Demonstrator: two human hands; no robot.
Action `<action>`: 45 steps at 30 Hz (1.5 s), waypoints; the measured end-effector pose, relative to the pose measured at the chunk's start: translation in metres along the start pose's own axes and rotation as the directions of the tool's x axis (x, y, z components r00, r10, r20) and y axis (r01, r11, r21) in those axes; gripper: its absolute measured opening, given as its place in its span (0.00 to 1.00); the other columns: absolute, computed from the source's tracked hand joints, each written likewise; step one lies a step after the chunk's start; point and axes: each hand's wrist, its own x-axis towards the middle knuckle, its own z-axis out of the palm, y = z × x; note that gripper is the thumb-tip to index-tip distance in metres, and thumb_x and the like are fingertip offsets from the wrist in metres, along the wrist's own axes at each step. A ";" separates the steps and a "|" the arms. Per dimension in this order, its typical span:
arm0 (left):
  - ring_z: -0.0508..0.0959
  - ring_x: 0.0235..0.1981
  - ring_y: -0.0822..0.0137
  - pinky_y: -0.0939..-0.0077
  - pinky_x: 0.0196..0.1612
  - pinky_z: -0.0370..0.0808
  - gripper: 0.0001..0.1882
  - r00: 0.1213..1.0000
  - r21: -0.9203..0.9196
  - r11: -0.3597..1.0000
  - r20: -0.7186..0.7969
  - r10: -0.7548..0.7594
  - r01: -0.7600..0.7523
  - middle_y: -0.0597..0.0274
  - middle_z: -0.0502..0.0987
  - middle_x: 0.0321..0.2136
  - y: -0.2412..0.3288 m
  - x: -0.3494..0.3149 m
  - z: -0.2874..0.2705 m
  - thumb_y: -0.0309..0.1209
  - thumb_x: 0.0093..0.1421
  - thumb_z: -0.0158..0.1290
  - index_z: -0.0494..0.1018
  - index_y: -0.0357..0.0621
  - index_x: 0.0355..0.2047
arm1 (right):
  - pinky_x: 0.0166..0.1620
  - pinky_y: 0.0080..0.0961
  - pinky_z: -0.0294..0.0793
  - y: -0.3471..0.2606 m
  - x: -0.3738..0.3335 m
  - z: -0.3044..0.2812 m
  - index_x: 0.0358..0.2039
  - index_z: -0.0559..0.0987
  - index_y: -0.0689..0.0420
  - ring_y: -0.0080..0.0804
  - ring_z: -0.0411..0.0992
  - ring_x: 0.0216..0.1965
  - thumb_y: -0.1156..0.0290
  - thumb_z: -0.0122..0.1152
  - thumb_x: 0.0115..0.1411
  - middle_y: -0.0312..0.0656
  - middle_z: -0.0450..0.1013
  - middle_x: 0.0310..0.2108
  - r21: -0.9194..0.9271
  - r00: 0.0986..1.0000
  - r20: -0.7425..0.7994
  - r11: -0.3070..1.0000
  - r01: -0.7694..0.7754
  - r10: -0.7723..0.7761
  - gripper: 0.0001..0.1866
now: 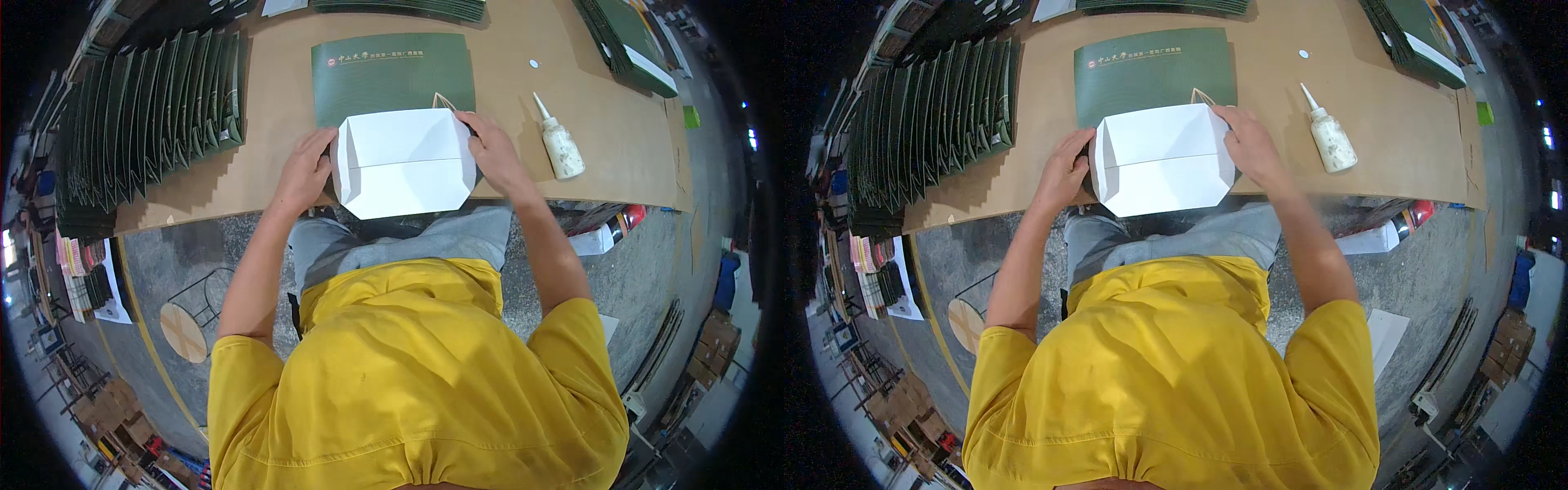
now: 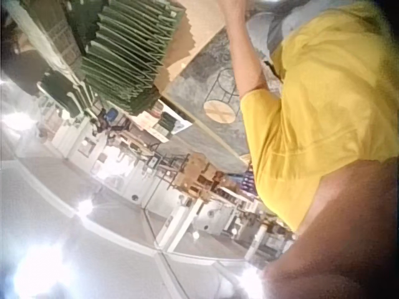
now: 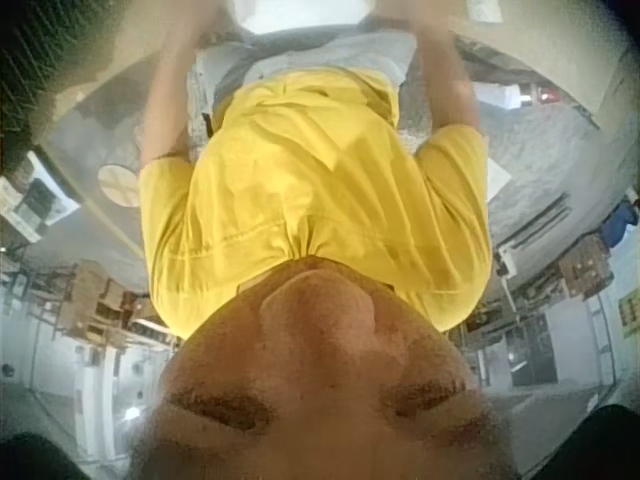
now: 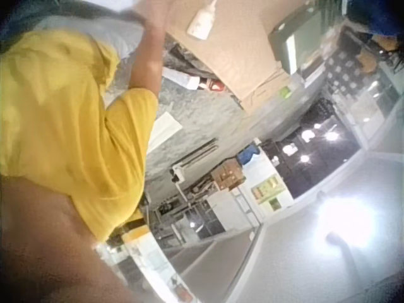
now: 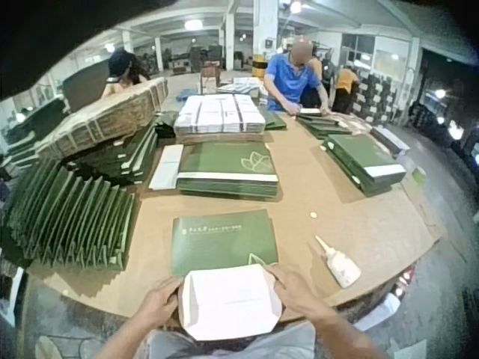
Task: Applying glue and folding paper product components at a workbench.
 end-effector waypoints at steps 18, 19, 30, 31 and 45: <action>0.77 0.35 0.54 0.62 0.36 0.74 0.09 0.965 0.679 0.720 0.258 -0.050 -0.145 0.52 0.77 0.27 0.034 0.039 0.003 0.26 0.45 0.51 0.75 0.41 0.29 | 0.35 0.38 0.72 0.008 0.029 -0.002 0.25 0.71 0.57 0.43 0.71 0.33 0.73 0.55 0.43 0.44 0.72 0.29 -0.624 0.882 0.342 0.623 0.472 -0.325 0.06; 0.76 0.35 0.56 0.63 0.35 0.73 0.09 0.963 0.770 0.585 0.255 0.082 -0.254 0.55 0.76 0.28 0.036 0.030 0.008 0.26 0.46 0.51 0.75 0.42 0.30 | 0.35 0.37 0.72 0.007 0.021 0.002 0.25 0.70 0.56 0.40 0.70 0.35 0.73 0.55 0.45 0.43 0.72 0.32 -0.653 0.816 0.335 0.509 0.561 -0.470 0.05; 0.69 0.35 0.63 0.70 0.34 0.66 0.08 0.853 0.812 0.351 0.307 0.422 -0.466 0.62 0.68 0.30 0.053 0.022 0.052 0.29 0.50 0.49 0.68 0.45 0.32 | 0.33 0.27 0.63 -0.026 0.009 0.045 0.37 0.72 0.55 0.32 0.64 0.35 0.69 0.53 0.50 0.37 0.66 0.33 -0.765 0.740 0.153 0.395 0.508 -0.655 0.12; 0.69 0.35 0.63 0.71 0.34 0.65 0.08 0.857 0.824 0.319 0.335 0.392 -0.468 0.63 0.68 0.30 0.054 0.022 0.055 0.29 0.49 0.49 0.68 0.44 0.31 | 0.33 0.27 0.62 -0.027 0.010 0.049 0.38 0.72 0.55 0.31 0.64 0.35 0.68 0.53 0.50 0.37 0.66 0.33 -0.765 0.721 0.147 0.384 0.516 -0.677 0.13; 0.60 0.59 0.49 0.59 0.60 0.58 0.30 0.900 0.686 0.584 0.352 0.257 -0.435 0.46 0.60 0.59 0.034 -0.055 0.016 0.37 0.56 0.51 0.61 0.32 0.56 | 0.63 0.45 0.50 0.011 -0.064 0.005 0.56 0.63 0.62 0.48 0.52 0.63 0.59 0.59 0.51 0.51 0.56 0.60 -0.431 0.864 0.273 0.749 0.504 -0.424 0.34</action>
